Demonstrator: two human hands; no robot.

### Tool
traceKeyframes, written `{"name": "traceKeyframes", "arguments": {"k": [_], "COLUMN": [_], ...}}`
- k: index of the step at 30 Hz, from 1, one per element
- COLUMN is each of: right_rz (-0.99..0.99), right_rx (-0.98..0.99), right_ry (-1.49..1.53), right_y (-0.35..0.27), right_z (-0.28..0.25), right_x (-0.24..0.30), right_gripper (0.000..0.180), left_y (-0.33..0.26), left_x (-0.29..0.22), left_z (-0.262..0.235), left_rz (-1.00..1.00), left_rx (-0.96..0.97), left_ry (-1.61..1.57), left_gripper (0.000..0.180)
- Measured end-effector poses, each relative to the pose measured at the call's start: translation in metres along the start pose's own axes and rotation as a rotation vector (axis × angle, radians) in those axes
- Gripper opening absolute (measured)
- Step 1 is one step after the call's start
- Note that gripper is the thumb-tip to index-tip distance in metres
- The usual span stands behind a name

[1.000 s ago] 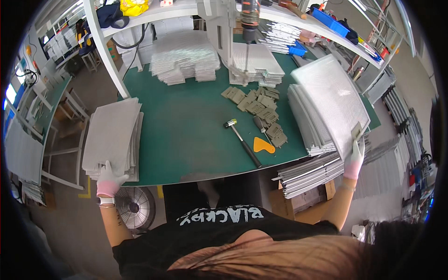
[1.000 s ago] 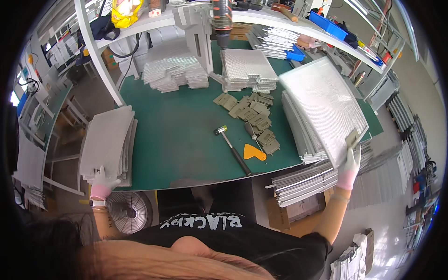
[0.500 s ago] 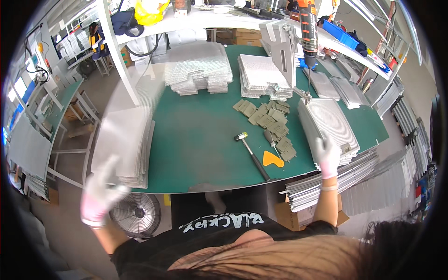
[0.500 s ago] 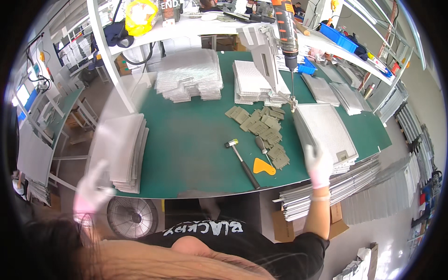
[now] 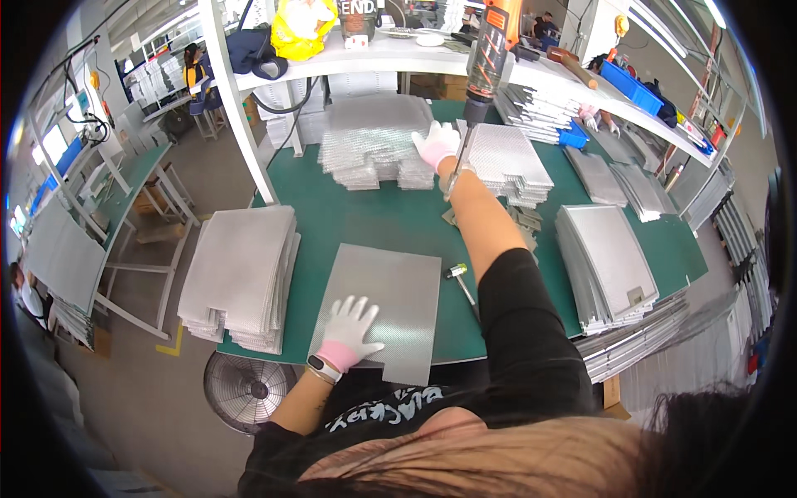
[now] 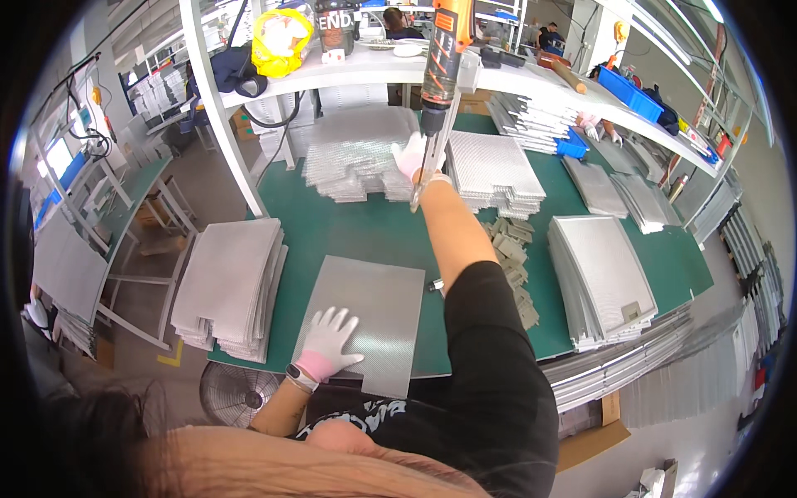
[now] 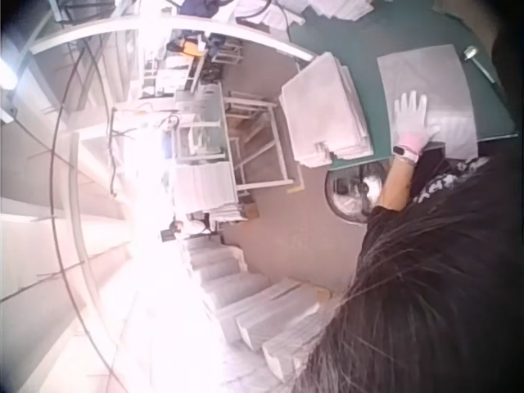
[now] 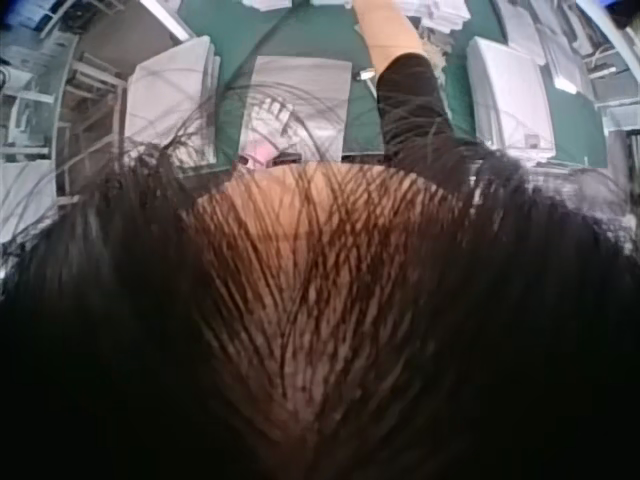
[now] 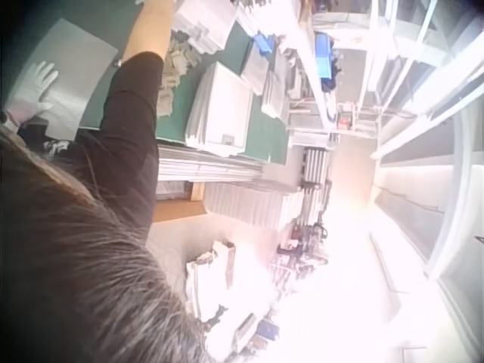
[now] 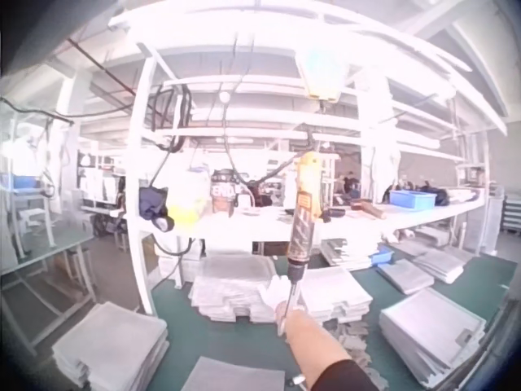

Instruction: Manually assembling metal frames onto mesh air filters using a power drill and a hammer.

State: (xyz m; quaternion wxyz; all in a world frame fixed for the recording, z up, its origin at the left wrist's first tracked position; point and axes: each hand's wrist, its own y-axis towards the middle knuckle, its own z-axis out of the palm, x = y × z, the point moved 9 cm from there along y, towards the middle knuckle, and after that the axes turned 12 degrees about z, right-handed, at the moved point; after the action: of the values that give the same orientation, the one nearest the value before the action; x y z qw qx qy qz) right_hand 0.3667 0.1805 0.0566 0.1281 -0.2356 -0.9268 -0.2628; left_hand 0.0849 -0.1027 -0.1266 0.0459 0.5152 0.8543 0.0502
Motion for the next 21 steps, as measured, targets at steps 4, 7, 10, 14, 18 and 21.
{"name": "traceKeyframes", "arguments": {"k": [4, 7, 10, 14, 18, 21], "right_rz": [0.215, 0.068, -0.146, -0.068, -0.074, -0.068], "right_rx": [0.386, -0.022, -0.07, -0.138, 0.146, 0.222], "right_ry": [-0.292, -0.28, 0.251, 1.161, 1.765, 1.589], "right_y": [-0.014, 0.004, 0.001, 0.016, -0.003, -0.086], "right_z": [0.002, -0.01, -0.051, -0.082, -0.076, -0.103], "right_x": [0.028, 0.036, 0.061, 0.025, -0.001, -0.016], "right_gripper": [0.064, 0.058, 0.034, 0.053, 0.068, 0.067], "left_y": [-0.019, -0.014, -0.01, -0.008, -0.011, -0.041], "left_x": [0.035, 0.046, 0.052, 0.048, 0.032, 0.047], "left_z": [0.022, 0.021, 0.015, 0.022, 0.036, 0.043], "left_rz": [-0.283, -0.342, -0.36, -0.361, -0.451, -0.557], "left_rx": [-0.087, -0.149, -0.185, -0.186, -0.169, -0.476], "left_ry": [-0.101, -0.064, -0.089, -0.086, -0.107, -0.417], "left_gripper": [0.092, 0.091, 0.088, 0.086, 0.08, 0.078]}}
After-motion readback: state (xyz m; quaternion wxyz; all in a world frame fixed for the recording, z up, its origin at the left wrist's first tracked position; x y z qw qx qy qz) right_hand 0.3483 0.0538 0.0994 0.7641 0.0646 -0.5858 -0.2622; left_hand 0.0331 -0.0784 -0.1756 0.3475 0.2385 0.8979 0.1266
